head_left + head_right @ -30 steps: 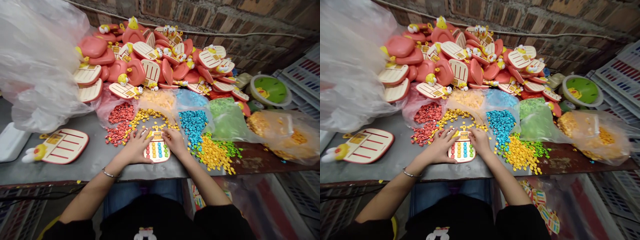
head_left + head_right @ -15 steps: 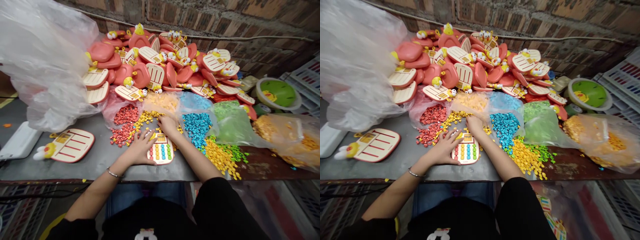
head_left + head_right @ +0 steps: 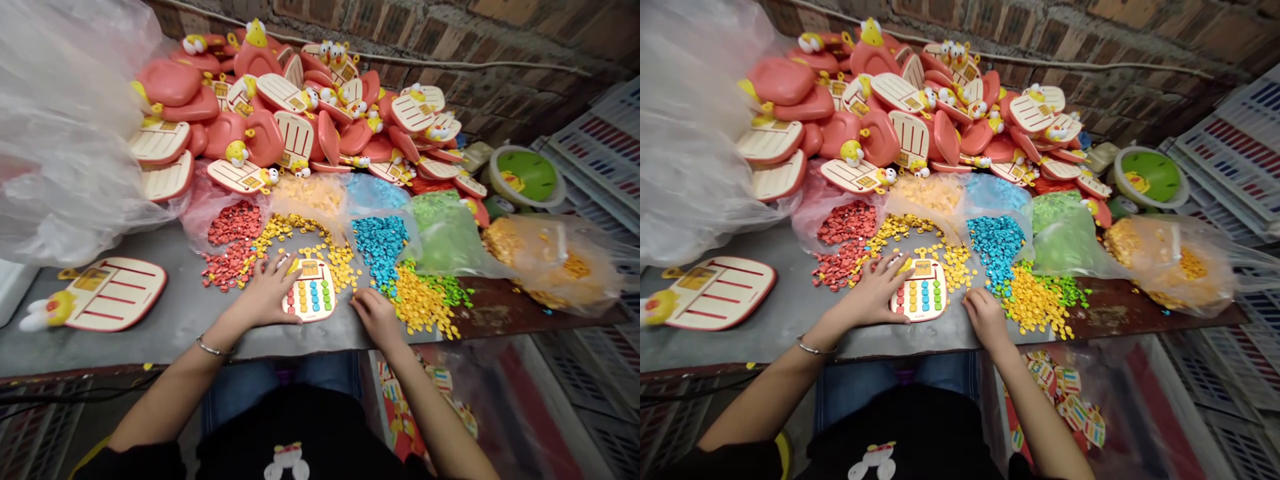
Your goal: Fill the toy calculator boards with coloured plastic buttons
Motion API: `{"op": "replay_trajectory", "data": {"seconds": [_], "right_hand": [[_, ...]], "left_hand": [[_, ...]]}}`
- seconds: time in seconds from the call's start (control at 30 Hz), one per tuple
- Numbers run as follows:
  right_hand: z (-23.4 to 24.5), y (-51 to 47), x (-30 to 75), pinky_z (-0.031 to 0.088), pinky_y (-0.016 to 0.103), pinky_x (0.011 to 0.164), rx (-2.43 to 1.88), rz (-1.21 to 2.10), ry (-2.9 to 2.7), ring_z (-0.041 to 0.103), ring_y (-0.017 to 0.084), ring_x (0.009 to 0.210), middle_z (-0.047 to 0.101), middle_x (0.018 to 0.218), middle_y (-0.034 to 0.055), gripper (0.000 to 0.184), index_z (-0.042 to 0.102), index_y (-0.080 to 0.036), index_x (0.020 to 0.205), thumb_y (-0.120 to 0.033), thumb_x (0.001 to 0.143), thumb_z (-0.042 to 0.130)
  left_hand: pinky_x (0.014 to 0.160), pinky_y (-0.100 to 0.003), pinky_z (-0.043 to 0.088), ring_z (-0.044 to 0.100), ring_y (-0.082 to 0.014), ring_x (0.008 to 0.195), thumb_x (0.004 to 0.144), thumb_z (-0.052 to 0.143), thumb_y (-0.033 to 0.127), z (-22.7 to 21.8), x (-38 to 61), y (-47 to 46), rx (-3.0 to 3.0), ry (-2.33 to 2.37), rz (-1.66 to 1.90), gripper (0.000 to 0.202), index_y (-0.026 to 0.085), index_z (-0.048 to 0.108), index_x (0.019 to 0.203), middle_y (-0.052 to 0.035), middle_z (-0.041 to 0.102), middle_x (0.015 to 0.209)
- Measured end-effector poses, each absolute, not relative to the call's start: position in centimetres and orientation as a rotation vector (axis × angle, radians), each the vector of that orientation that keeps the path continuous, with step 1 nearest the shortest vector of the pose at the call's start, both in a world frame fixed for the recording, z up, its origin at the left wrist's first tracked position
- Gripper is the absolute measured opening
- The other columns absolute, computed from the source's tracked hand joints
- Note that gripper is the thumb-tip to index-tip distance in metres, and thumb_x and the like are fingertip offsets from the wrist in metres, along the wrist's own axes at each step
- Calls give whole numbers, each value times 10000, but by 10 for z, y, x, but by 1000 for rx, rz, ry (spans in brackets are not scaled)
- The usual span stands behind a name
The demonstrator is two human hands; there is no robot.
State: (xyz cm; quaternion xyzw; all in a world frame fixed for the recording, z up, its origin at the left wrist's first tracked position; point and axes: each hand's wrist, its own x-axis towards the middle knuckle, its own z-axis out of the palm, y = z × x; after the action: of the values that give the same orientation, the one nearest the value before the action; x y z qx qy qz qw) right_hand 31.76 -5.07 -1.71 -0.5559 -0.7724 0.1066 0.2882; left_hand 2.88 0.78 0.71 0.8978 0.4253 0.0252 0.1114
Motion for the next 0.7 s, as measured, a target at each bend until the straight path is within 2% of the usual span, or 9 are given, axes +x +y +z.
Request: {"op": "replay_trajectory", "data": {"seconds": [0.23,0.37,0.6,0.7], "right_hand": [[-34,-78,313,565,405,801,-1456,147,-2073,661,226,849,719,895,87,193,687,-220,891,-242,955,507],[-34,-86,316,569,425,833,-1397,173,-2103,653,234,928,722,1010,99,183,699,-223,987,-221,952,519],[-33,-103,316,552,453,893,-1399,234,-2072,629,248,1051,668,1209,127,325,618,-225,1254,-183,951,509],[-29,-104,320,540,455,908,-1412,322,-2044,623,236,1049,683,1174,99,319,623,-253,1237,-179,958,488]], "left_hand": [[1086,-624,129,157,-442,1431,665,655,737,8,29,8,2617,1243,72,986,223,401,1466,-156,163,1610],[1082,-620,139,160,-436,1432,665,656,736,7,29,9,2612,1247,64,985,218,403,1464,-157,149,1613],[1081,-612,141,151,-439,1433,660,636,767,7,29,9,2612,1246,56,1005,213,397,1465,-155,139,1615],[1075,-604,151,155,-435,1434,670,602,794,8,30,9,2616,1256,28,1008,207,394,1464,-163,140,1613]]}}
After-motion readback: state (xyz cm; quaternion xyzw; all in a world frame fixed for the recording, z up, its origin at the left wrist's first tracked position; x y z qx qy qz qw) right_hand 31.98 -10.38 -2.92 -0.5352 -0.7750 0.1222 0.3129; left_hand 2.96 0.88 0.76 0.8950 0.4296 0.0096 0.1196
